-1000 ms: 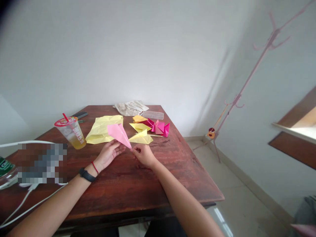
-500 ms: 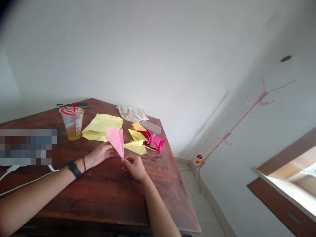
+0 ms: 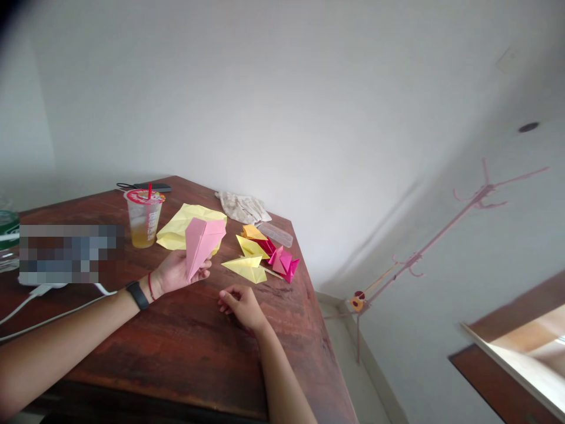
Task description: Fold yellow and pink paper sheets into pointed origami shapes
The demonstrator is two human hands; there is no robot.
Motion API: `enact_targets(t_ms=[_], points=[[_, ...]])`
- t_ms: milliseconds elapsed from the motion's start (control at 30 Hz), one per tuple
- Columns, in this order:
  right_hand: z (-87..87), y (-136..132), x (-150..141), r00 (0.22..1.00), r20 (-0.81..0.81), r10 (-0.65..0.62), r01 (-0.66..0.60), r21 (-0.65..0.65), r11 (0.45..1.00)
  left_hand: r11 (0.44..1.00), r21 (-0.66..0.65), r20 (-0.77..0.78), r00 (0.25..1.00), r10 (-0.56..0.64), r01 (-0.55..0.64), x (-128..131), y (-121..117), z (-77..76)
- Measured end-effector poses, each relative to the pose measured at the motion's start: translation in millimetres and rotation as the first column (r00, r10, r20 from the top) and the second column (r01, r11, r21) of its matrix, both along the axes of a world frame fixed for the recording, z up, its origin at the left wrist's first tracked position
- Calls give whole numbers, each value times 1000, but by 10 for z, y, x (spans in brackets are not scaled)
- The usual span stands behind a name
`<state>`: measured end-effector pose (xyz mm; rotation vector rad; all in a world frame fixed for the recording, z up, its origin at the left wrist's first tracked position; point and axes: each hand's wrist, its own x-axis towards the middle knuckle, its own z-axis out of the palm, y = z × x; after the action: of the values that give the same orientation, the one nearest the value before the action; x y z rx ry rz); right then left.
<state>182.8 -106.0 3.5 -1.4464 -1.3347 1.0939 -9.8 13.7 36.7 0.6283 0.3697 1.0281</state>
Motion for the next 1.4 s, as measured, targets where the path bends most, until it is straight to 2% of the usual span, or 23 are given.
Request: enact_targets(t_ms=[100,133,300,433,600,767,867,967,1033,1067,1100,1167,1233,1267,1333,1400], points=[[5,-4,0,1000,8,2,-2,6,1000,962,-23,-19,962,-272,272,-35,-30,27],[8,-6,-2,1000,10,3,-3,8,1000,945,-27,-16,945,-326,325,-38,-40,26],[20,-7,-14,1000,-11,-2,2,9,1000,877,-27,-48,876,-480,479,-15,-111,-23],[61,-11,-14,995,-78,-58,63,63,996,808,-41,-136,798,-587,588,7,-187,-68],[159,-32,7,989,-66,-129,141,227,964,741,-49,-197,721,-664,669,-1,-227,-86],[162,-57,17,984,-121,-134,158,222,962,680,-54,-234,653,-720,731,-10,-275,-63],[138,-35,29,971,-190,-145,185,207,961,685,-67,-243,654,-716,725,20,-282,-73],[142,10,72,944,-248,-217,277,238,931,759,-123,-249,720,-647,639,75,-216,-140],[169,25,128,900,-282,-332,408,275,871,841,-168,-263,799,-541,514,112,-139,-214],[186,22,164,870,-293,-397,478,304,824,879,-180,-273,836,-477,442,128,-99,-254],[204,9,205,836,-296,-463,545,347,763,908,-179,-281,864,-417,380,141,-61,-292],[232,-40,293,754,-272,-598,645,476,597,941,-155,-294,895,-335,301,160,-4,-358],[239,-107,377,660,-213,-720,652,639,409,955,-126,-308,905,-295,269,173,22,-398],[233,-138,411,620,-175,-765,617,711,338,956,-110,-315,903,-292,271,179,24,-409],[217,-181,453,550,-130,-825,549,801,240,953,-79,-330,895,-301,291,189,15,-417],[209,-187,457,484,-154,-861,532,833,150,948,-53,-344,885,-313,314,196,0,-413]])
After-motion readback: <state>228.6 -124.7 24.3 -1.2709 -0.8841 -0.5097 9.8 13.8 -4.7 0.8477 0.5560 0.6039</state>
